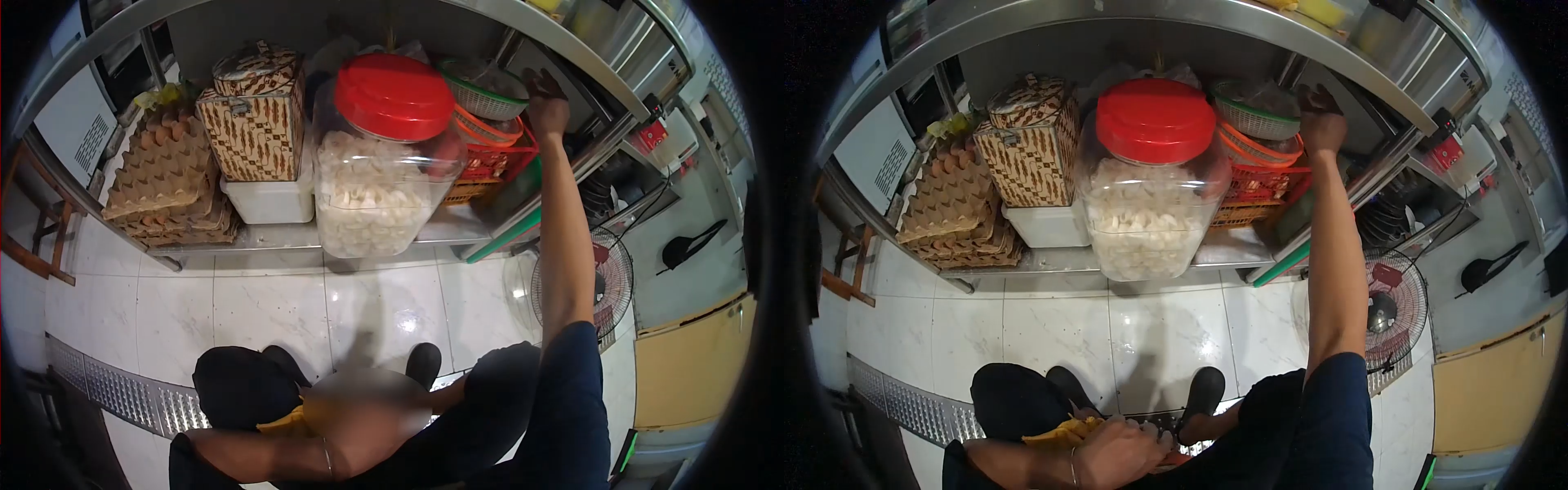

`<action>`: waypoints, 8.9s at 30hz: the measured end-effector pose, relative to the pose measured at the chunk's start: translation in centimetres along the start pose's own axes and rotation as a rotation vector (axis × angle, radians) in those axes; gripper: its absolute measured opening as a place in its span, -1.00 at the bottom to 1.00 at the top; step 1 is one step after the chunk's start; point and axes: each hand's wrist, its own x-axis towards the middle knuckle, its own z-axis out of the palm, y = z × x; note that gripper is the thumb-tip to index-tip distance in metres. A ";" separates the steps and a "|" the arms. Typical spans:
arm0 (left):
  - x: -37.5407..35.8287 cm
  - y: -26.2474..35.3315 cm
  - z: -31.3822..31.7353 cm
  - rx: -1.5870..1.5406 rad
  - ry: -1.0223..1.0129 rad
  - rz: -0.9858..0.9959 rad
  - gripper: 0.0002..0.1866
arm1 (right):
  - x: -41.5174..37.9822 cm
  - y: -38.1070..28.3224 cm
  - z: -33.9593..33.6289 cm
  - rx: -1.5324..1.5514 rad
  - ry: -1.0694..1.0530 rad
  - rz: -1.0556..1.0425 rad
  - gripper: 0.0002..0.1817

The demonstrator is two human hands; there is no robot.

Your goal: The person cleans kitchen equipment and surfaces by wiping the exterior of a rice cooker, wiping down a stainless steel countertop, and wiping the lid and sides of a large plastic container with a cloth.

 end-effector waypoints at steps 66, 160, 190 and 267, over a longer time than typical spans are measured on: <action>1.1 -15.1 -14.5 -0.111 0.678 -0.691 -0.48 | 7.2 -24.5 -16.1 0.754 -0.919 -0.198 -0.23; 4.5 -7.9 -8.8 -0.001 0.788 -0.032 0.55 | -31.8 -14.0 -18.3 1.194 -0.186 1.063 -0.75; 7.7 -17.9 0.6 -0.293 0.064 0.051 0.53 | -34.7 -16.6 -19.5 0.315 -0.862 0.435 -0.29; 7.4 -17.2 1.1 -0.186 0.004 -0.030 0.32 | -35.0 -19.7 -22.0 -0.193 -0.962 0.259 -0.29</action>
